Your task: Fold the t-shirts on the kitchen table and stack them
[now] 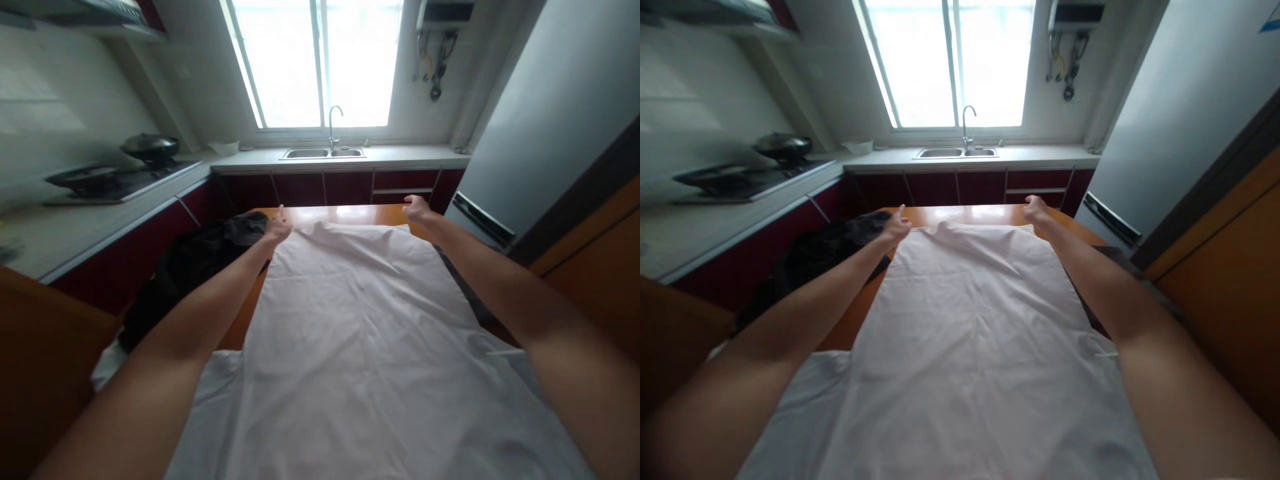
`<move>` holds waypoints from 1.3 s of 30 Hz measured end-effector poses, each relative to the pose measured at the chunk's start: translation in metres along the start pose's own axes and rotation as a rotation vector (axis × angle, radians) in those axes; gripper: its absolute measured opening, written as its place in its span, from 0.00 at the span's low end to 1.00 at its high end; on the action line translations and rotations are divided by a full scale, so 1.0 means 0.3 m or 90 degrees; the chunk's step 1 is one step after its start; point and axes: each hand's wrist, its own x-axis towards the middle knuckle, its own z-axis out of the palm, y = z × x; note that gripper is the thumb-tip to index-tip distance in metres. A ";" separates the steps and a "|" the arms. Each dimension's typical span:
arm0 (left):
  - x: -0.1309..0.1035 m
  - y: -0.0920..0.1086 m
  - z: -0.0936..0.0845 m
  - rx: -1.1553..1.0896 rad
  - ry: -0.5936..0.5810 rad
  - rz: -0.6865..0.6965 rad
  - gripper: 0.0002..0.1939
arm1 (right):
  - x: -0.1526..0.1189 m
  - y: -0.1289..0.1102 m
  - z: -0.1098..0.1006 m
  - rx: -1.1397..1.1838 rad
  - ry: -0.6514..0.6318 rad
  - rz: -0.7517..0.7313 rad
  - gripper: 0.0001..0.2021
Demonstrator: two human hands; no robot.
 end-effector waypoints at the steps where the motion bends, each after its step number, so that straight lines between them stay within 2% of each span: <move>1: -0.030 0.004 0.034 0.026 -0.019 0.010 0.31 | -0.048 0.009 0.036 -0.017 -0.021 -0.010 0.20; 5: -0.155 0.010 0.141 0.106 -0.097 0.060 0.29 | -0.256 0.077 0.146 -0.094 -0.083 -0.034 0.19; 9: -0.210 -0.020 0.184 0.173 -0.145 0.019 0.30 | -0.370 0.130 0.230 -0.176 -0.108 -0.003 0.28; 13: -0.178 -0.066 0.174 0.213 -0.167 0.000 0.31 | -0.361 0.129 0.292 -0.232 -0.159 0.024 0.34; 16: -0.139 -0.084 0.153 0.225 -0.170 -0.005 0.31 | -0.318 0.100 0.318 -0.187 -0.153 0.014 0.34; 21: -0.140 -0.050 0.130 0.235 -0.110 0.013 0.30 | -0.283 0.009 0.306 -0.113 -0.129 -0.008 0.30; 24: -0.210 -0.003 0.116 0.228 -0.042 0.127 0.28 | -0.317 0.019 0.228 -0.066 -0.077 -0.093 0.27; 26: -0.282 0.027 0.099 0.210 -0.030 0.206 0.28 | -0.345 0.101 0.131 -0.016 -0.008 -0.164 0.24; 27: -0.324 0.040 0.088 0.196 -0.039 0.232 0.28 | -0.355 0.165 0.069 0.000 0.028 -0.168 0.24; 29: -0.410 0.060 0.064 0.162 -0.056 0.267 0.28 | -0.363 0.324 -0.069 -0.024 0.074 -0.075 0.23; 31: -0.492 0.078 0.040 0.120 -0.066 0.292 0.28 | -0.359 0.491 -0.206 -0.090 0.093 0.122 0.22; 33: -0.564 0.097 0.017 0.075 -0.074 0.304 0.28 | -0.349 0.633 -0.313 -0.123 0.106 0.223 0.21; 36: -0.655 0.129 -0.021 0.018 -0.082 0.294 0.27 | -0.332 0.763 -0.387 -0.133 0.101 0.284 0.17; 39: -0.735 0.147 -0.070 -0.013 -0.086 0.266 0.25 | -0.307 0.817 -0.381 -0.123 0.104 0.271 0.15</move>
